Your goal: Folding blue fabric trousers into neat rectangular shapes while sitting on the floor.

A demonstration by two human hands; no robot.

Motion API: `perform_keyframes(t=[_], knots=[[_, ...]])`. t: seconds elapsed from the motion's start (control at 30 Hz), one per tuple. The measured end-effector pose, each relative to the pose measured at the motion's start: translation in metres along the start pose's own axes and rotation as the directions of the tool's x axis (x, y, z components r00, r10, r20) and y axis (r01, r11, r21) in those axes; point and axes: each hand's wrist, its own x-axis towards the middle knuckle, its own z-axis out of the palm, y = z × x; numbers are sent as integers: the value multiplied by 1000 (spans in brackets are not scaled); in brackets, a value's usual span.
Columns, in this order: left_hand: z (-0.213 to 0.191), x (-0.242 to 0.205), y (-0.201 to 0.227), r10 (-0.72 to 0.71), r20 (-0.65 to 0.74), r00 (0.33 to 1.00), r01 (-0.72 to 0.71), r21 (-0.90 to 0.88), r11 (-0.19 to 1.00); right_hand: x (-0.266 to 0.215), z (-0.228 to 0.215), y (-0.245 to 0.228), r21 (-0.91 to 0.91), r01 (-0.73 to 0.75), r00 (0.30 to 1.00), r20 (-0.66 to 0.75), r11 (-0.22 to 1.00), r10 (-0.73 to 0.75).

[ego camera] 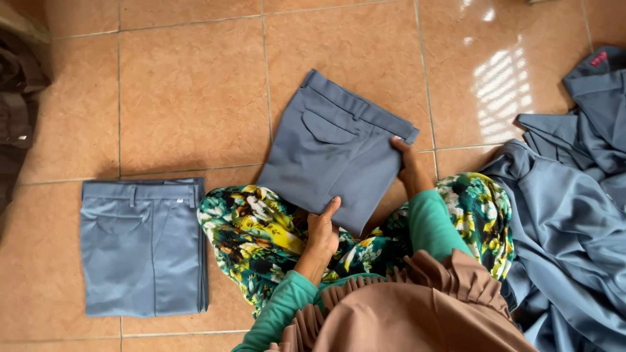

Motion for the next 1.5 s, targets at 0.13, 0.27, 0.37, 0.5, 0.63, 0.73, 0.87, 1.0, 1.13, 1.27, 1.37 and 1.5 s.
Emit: perform_keyframes(t=[0.13,0.27,0.37,0.5,0.63,0.73,0.87,1.0,1.13,1.27,1.37,1.5], knots=[[9,-21,27,0,-9,1000,0,0,1000,21,-18,-15,70,102,994,40,992,-105],[10,-25,61,67,38,997,-65,-66,996,-26,0,-52,-6,229,965,135,973,-226],[2,-31,110,160,166,973,-133,-163,978,-94,49,-87,-33,359,892,307,933,-333],[-19,-44,187,367,289,884,-261,-348,901,-169,140,-115,-103,503,810,404,858,-426],[-82,-70,263,410,172,895,-331,-360,872,-249,258,-93,-75,524,727,559,849,-399],[-152,-100,302,625,114,772,-564,-330,757,-279,337,-55,-7,477,600,733,879,-320],[-241,-156,313,680,-108,726,-687,-169,707,-273,420,34,-35,475,382,908,879,-170],[-366,-94,234,572,-449,687,-654,-37,756,-260,465,165,-265,463,521,853,846,-18],[-410,-51,166,417,-579,701,-566,-96,819,-200,446,257,-533,570,651,757,626,51],[-421,-29,140,326,-677,661,-513,-90,854,-167,442,265,-642,650,700,714,406,8],[-423,-16,126,324,-741,588,-532,-52,845,-170,442,261,-651,678,689,725,342,15],[-415,-17,108,330,-785,523,-561,-25,828,-168,440,262,-634,722,657,754,275,14]])
